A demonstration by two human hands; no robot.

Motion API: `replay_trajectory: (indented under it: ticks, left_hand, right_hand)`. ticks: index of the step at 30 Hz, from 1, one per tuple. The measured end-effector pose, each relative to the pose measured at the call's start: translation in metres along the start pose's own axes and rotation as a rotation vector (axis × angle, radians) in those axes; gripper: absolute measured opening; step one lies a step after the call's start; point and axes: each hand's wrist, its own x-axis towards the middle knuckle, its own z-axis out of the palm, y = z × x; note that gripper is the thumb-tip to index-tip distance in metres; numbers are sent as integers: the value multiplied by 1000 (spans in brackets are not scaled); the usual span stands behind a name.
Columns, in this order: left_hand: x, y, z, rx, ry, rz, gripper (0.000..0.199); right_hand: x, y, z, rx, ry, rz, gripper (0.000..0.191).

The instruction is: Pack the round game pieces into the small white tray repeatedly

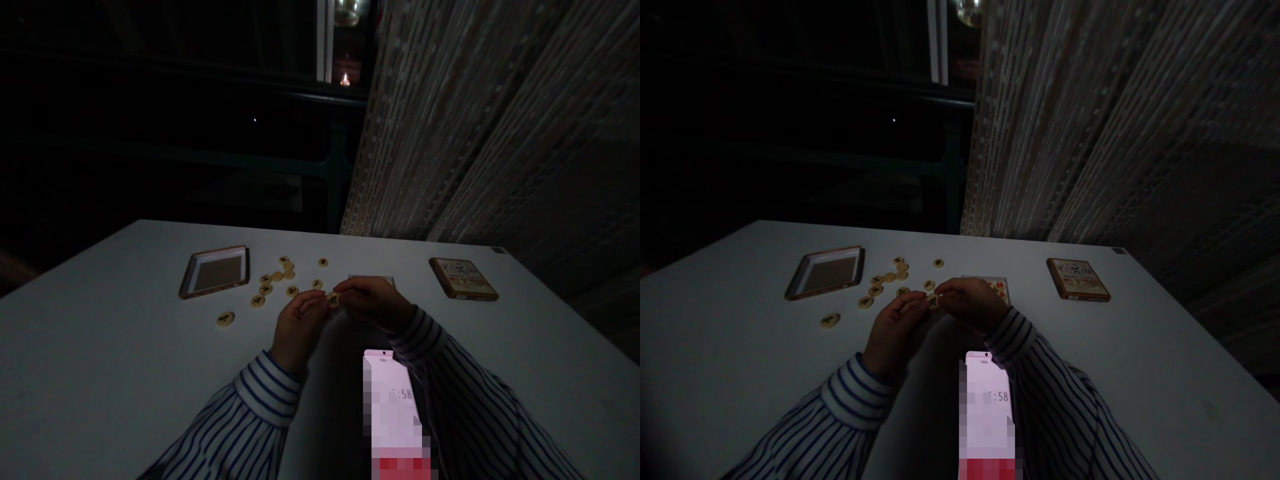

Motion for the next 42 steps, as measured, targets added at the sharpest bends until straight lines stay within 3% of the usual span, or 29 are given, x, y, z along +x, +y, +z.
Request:
replay_trajectory:
  ticks: [30, 42]
  left_hand:
    - [-1, -1, -1, 37, -48, -29, 31]
    - [0, -4, -4, 32, -51, 5, 31]
  right_hand:
    - [0, 2, -1, -121, 23, -74, 21]
    - [0, 2, -2, -439, -3, -335, 29]
